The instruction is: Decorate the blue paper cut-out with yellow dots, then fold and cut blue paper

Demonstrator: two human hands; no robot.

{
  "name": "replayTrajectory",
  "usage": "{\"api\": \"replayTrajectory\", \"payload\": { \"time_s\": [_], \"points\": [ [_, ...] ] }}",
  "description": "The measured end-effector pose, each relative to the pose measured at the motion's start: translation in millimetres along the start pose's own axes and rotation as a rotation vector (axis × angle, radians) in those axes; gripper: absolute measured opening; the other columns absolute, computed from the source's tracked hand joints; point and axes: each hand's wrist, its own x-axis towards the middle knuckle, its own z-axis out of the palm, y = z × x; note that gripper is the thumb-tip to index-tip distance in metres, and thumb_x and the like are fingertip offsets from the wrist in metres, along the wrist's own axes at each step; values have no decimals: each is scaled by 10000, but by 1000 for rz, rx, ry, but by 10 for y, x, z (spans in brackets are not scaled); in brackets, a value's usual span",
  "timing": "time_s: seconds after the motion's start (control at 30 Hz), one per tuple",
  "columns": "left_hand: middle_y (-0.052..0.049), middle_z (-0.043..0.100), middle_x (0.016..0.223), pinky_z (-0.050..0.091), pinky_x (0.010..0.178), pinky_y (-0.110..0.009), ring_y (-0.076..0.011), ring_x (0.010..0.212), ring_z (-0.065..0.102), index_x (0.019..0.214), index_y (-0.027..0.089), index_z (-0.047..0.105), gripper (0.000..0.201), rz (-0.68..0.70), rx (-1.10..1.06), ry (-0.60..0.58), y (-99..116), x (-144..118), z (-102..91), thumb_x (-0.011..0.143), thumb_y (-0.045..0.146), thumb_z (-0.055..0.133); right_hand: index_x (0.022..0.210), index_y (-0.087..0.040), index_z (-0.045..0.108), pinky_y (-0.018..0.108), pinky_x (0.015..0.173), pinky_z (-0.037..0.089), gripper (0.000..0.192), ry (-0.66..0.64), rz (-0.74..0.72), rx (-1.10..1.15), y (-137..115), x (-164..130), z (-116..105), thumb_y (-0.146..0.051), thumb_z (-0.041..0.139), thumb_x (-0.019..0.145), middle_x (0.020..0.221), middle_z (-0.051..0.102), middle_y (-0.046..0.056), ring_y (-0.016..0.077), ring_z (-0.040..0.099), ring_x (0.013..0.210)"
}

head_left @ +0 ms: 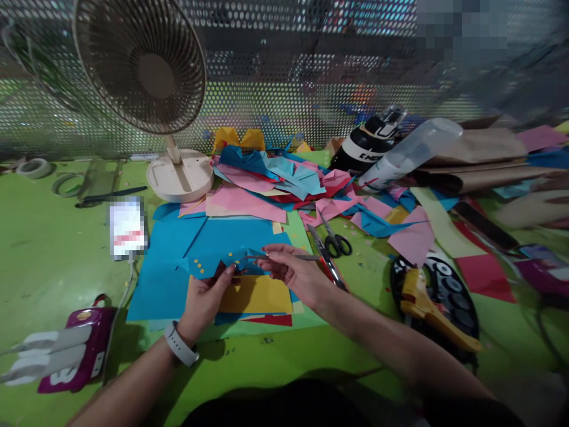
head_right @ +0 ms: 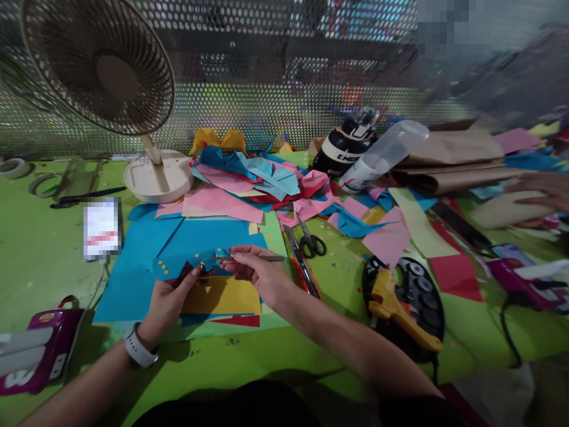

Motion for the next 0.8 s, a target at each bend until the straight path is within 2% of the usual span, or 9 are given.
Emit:
{"api": "replayTrajectory", "payload": {
  "time_s": [0.1, 0.3, 0.8],
  "points": [
    [-68, 751, 880, 580, 684, -324, -216, 730, 700, 933, 165, 719, 268, 14, 9, -32, -9, 1, -2, 757, 366, 707, 835, -202, 703, 220, 597, 529, 175, 21, 1, 27, 24, 25, -14, -241, 751, 672, 737, 752, 12, 150, 715, 684],
    [-61, 751, 877, 584, 699, -328, -215, 740, 699, 939, 167, 718, 290, 17, 26, -24, -22, -1, -3, 749, 386, 710, 789, -198, 697, 204, 600, 527, 164, 47, 62, 97, 107, 44, 14, -231, 757, 640, 718, 748, 0, 140, 716, 689],
    [-53, 748, 882, 589, 706, -339, -215, 755, 701, 962, 178, 707, 288, 21, 1, -15, -2, -7, -7, 736, 356, 724, 783, -212, 693, 246, 633, 531, 191, 41, -39, 74, 155, 43, 14, -270, 790, 630, 744, 746, -12, 151, 709, 700]
  ]
}}
